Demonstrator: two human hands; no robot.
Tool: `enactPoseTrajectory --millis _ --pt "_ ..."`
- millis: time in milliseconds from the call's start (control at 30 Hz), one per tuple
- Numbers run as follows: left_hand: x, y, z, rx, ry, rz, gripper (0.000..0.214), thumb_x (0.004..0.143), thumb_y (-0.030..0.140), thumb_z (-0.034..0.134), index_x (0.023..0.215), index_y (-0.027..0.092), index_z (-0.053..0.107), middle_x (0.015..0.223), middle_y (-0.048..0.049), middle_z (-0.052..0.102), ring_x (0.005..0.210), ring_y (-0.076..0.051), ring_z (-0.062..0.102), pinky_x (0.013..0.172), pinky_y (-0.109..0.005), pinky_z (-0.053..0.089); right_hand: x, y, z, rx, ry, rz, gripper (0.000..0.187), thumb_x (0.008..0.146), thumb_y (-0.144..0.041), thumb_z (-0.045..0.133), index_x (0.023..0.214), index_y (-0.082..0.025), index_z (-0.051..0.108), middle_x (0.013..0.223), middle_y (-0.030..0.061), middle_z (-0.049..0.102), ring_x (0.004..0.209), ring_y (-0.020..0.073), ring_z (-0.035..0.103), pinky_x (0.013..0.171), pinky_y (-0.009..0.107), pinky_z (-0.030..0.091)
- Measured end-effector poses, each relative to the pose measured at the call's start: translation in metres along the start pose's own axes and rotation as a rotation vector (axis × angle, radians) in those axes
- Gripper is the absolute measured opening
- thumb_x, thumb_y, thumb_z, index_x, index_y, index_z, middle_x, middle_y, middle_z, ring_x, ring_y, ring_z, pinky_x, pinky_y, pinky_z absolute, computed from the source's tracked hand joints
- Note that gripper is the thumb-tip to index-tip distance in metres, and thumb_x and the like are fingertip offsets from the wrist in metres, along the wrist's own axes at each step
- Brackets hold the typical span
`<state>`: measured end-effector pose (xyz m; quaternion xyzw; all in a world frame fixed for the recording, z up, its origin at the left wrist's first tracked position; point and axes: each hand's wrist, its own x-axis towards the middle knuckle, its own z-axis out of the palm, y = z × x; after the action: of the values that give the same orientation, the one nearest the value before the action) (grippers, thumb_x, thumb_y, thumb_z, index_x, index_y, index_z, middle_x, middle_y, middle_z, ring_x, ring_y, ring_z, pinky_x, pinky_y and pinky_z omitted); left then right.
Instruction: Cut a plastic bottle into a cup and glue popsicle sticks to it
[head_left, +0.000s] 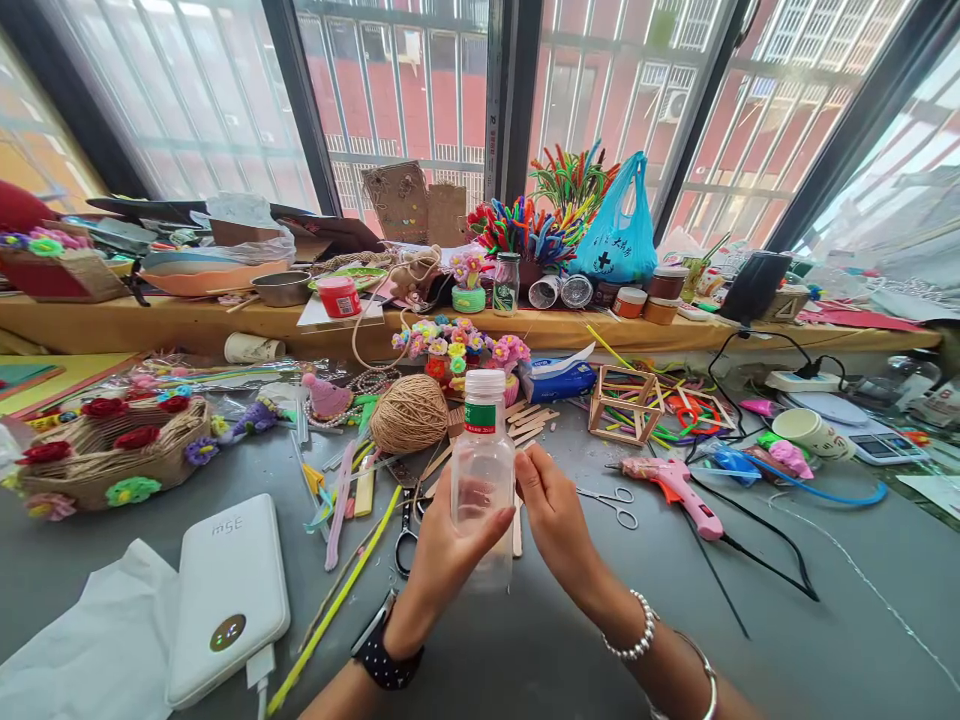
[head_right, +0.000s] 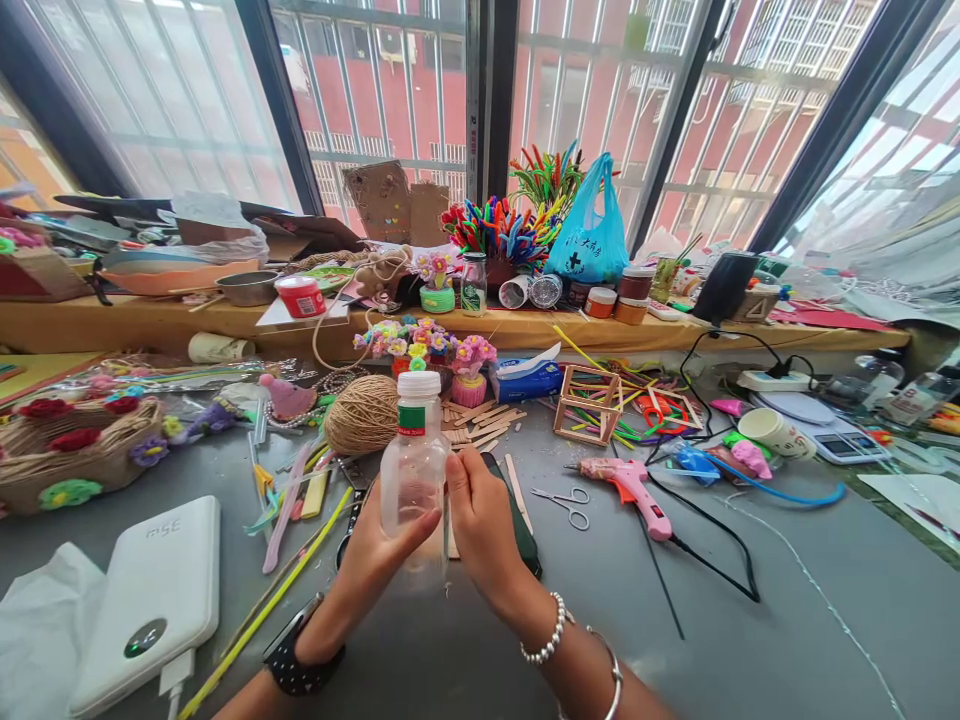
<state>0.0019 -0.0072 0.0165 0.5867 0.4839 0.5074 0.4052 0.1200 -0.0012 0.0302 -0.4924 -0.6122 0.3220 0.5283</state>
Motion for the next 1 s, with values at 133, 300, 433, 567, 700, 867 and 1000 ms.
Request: enactPoseTrajectory --millis 133,300,433,567,700,867,1000 --pt "-0.003 0.003 0.003 -0.108 -0.036 -0.052 0.065 0.062 0.046 0.063 0.115 0.014 0.043 0.093 -0.008 0.063 0.085 -0.023 0.06 0.076 -0.036 0.047 0.0 -0.002 -0.002 0.174 -0.002 0.014 0.031 0.084 -0.04 0.037 0.061 -0.02 0.037 0.056 -0.005 0.035 0.05 0.0083 0.031 0.046 0.02 0.027" --pt "-0.005 0.003 0.005 -0.239 -0.08 -0.13 0.068 0.059 0.049 0.063 0.115 0.013 0.046 0.089 -0.0082 0.065 0.088 -0.025 0.06 0.076 -0.035 0.047 -0.003 -0.005 -0.002 0.22 0.004 0.027 0.031 0.084 -0.04 0.037 0.061 -0.019 0.039 0.055 -0.005 0.036 0.049 0.0076 0.031 0.045 0.019 0.029" --pt "-0.005 0.001 0.005 -0.31 -0.11 -0.164 0.068 0.058 0.051 0.063 0.112 0.014 0.049 0.088 -0.0086 0.066 0.089 -0.027 0.059 0.077 -0.036 0.046 -0.006 -0.008 -0.001 0.223 0.018 0.048 0.031 0.083 -0.041 0.037 0.061 -0.019 0.039 0.054 -0.0048 0.038 0.048 0.0077 0.032 0.044 0.019 0.03" --pt "-0.006 -0.001 0.006 -0.351 -0.112 -0.203 0.067 0.059 0.051 0.061 0.114 0.014 0.049 0.085 -0.0069 0.066 0.087 -0.027 0.06 0.074 -0.035 0.047 -0.005 -0.008 -0.002 0.241 0.008 0.058 0.031 0.084 -0.042 0.036 0.062 -0.019 0.04 0.055 -0.0046 0.04 0.049 0.0081 0.035 0.045 0.019 0.031" --pt "-0.004 0.0 0.005 -0.29 -0.064 -0.153 0.062 0.061 0.05 0.06 0.11 0.013 0.052 0.089 -0.0082 0.066 0.09 -0.027 0.059 0.077 -0.036 0.046 0.001 -0.007 -0.005 0.136 -0.06 0.022 0.034 0.085 -0.044 0.034 0.062 -0.019 0.04 0.056 -0.0042 0.041 0.049 0.0083 0.036 0.045 0.02 0.03" --pt "-0.001 0.006 0.0 -0.121 0.004 -0.062 0.065 0.062 0.048 0.061 0.116 0.015 0.045 0.093 -0.0067 0.065 0.089 -0.026 0.06 0.079 -0.038 0.046 0.003 -0.008 -0.01 -0.16 -0.118 -0.07 0.041 0.087 -0.046 0.029 0.058 -0.019 0.041 0.051 -0.0034 0.042 0.047 0.0086 0.036 0.045 0.022 0.025" --pt "0.0 0.004 -0.003 0.025 0.05 -0.002 0.067 0.06 0.046 0.064 0.117 0.016 0.044 0.091 -0.0059 0.065 0.085 -0.025 0.061 0.079 -0.039 0.046 0.005 -0.009 -0.012 -0.293 -0.143 -0.072 0.038 0.083 -0.049 0.038 0.06 -0.019 0.042 0.052 -0.0034 0.045 0.049 0.0092 0.038 0.046 0.022 0.023"
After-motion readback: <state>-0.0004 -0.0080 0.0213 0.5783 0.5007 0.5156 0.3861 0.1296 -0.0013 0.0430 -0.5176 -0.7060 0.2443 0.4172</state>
